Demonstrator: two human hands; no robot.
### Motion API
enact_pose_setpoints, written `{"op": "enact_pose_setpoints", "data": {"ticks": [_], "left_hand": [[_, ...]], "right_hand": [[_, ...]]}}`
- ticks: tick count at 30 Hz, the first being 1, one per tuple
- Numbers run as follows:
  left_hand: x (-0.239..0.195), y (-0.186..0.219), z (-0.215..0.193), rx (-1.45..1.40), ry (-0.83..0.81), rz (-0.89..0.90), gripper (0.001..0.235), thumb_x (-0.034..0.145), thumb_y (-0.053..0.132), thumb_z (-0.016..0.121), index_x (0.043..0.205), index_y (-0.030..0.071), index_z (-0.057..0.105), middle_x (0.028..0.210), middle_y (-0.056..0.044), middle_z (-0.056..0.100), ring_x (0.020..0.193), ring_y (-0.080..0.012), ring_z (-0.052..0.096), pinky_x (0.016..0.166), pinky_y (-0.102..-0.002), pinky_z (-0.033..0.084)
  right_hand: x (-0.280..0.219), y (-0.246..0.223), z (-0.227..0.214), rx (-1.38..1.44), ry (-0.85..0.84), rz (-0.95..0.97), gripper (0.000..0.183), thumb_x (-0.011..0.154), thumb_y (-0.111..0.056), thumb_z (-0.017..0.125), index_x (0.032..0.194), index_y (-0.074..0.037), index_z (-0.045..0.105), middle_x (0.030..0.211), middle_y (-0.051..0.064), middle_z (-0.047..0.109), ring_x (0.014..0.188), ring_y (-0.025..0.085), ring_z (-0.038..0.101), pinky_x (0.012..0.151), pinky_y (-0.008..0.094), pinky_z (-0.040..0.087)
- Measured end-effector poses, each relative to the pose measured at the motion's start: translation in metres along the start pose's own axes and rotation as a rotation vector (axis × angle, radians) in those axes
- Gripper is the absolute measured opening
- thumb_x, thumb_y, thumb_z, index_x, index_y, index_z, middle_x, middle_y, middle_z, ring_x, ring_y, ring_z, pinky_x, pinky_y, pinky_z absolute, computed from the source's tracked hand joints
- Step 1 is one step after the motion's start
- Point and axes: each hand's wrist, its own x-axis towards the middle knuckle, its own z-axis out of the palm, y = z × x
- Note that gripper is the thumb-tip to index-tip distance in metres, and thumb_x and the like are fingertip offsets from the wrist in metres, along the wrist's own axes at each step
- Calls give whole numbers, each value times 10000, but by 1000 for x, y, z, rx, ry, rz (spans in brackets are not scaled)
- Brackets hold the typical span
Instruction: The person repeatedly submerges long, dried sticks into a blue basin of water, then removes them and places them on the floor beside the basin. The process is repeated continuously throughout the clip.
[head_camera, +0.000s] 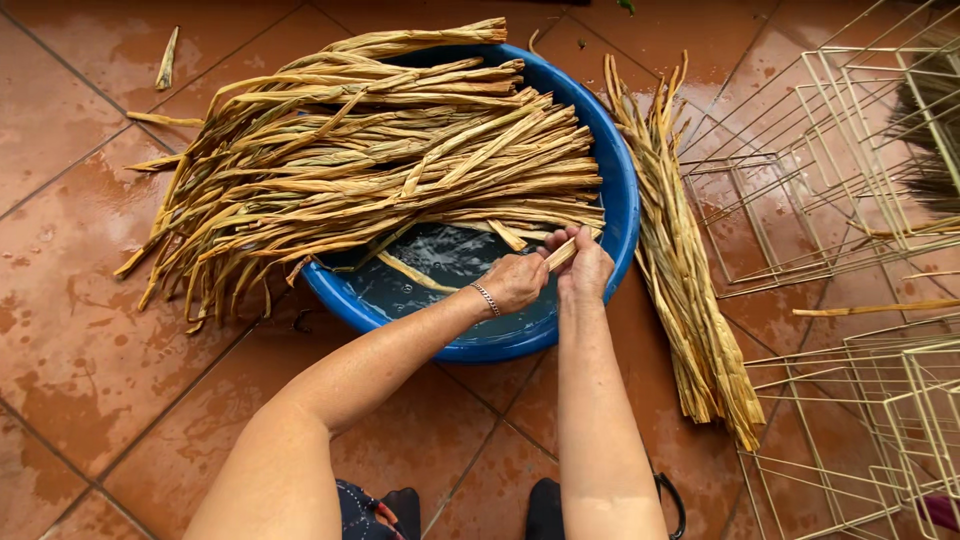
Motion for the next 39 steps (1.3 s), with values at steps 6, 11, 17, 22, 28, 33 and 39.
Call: {"op": "enact_pose_setpoints", "data": {"ticks": [6,11,17,22,28,33,39], "left_hand": [[-70,14,-35,231,-14,182,273,1038,250,446,950,28,579,733,-235,673,697,-440,674,659,-538,547],[-90,9,-46,263,-14,277,248,1040,237,454,944,35,560,707,-210,663,689,-401,684,642,-501,557],[-91,-33,-53,284,-102,145,232,1010,223,449,996,27,571,822,-255,691,818,-461,682,751,-551,544],[-84,-95,-65,353,-152,-225,318,1005,240,428,1033,30,665,1022,-284,710,976,-475,692,890,-538,550],[-67,-103,-52,319,-137,-299,320,948,267,498,1067,81,729,1100,-250,712,1046,-469,678,927,-535,545],[-75,-85,-60,173,-73,-238,310,996,321,435,1095,178,692,1074,-198,728,1041,-440,671,915,-542,515],[-94,-90,-74,271,-246,-249,334,1059,328,425,1089,107,674,1084,-240,708,1037,-426,687,930,-504,528]], "right_hand": [[-2,-87,-14,175,334,-138,170,1006,-118,473,880,-67,574,656,-1,500,456,75,342,393,246,280],[27,-135,-66,145,371,-241,163,943,-80,430,810,-97,523,593,-39,420,442,81,282,397,263,238],[42,-184,-96,164,455,-350,191,967,-173,443,851,-88,568,607,-32,431,452,98,295,400,272,228],[-1,-122,-33,-504,88,-611,250,897,-288,743,844,-137,550,741,-36,568,490,61,424,371,241,335],[-77,9,48,-1327,-479,-358,320,887,-251,714,1187,-147,748,964,49,767,855,159,698,763,307,545],[-96,59,61,-1473,-746,-48,283,999,-270,641,1204,-102,742,1047,130,798,936,216,710,844,339,553],[-75,-13,49,-1687,-578,-215,316,905,-262,688,1214,-236,751,993,66,785,803,211,728,768,350,584]]}}
